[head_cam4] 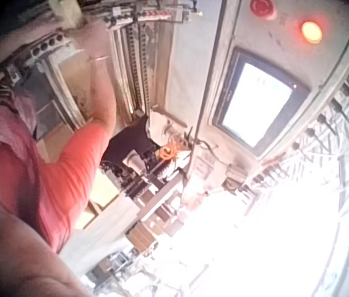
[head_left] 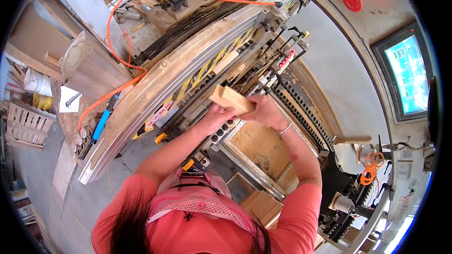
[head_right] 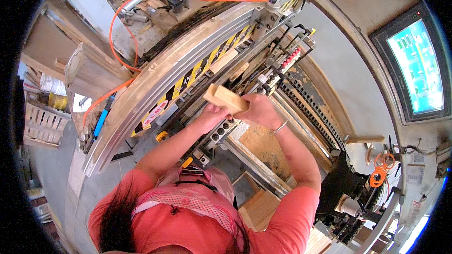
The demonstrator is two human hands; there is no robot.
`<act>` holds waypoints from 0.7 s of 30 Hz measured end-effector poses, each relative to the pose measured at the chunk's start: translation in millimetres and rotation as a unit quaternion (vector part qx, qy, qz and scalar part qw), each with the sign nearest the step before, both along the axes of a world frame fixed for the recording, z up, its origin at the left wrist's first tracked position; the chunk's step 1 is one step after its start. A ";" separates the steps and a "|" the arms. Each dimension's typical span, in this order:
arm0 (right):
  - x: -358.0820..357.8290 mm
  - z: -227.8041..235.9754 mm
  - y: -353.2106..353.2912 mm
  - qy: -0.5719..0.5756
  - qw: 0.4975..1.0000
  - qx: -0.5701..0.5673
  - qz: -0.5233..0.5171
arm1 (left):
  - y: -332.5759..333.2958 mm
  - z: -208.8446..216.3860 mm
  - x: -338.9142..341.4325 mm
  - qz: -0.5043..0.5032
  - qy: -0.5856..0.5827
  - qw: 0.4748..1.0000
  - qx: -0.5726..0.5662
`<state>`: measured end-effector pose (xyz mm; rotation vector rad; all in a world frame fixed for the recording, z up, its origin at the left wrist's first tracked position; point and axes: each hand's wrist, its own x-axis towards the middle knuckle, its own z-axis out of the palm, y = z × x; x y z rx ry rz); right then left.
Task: The person operates a woodworking machine, repeatedly feeding small wooden blocks into the mechanism by hand. They retrieve the processed blocks from the output area and stack them onto a growing pile of finished pieces.
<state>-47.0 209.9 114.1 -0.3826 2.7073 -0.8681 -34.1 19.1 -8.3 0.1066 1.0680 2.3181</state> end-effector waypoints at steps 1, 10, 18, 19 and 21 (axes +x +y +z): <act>0.7 0.7 1.1 -0.025 1.000 -0.013 -0.009 | 0.1 1.3 -0.9 -0.006 -0.025 1.000 -0.003; -99.7 -22.7 50.9 0.112 0.967 0.210 -0.089 | -40.5 -2.4 54.4 0.119 0.039 0.985 -0.120; -169.1 -84.7 61.2 0.105 0.949 0.264 -0.137 | -51.8 -3.3 79.0 0.084 0.161 0.942 -0.282; -169.5 -85.2 60.1 0.101 0.951 0.258 -0.139 | -52.5 -6.3 78.9 0.051 0.179 0.925 -0.330; -168.9 -85.8 60.8 0.095 0.953 0.246 -0.146 | -51.9 -10.1 78.3 0.027 0.224 0.894 -0.387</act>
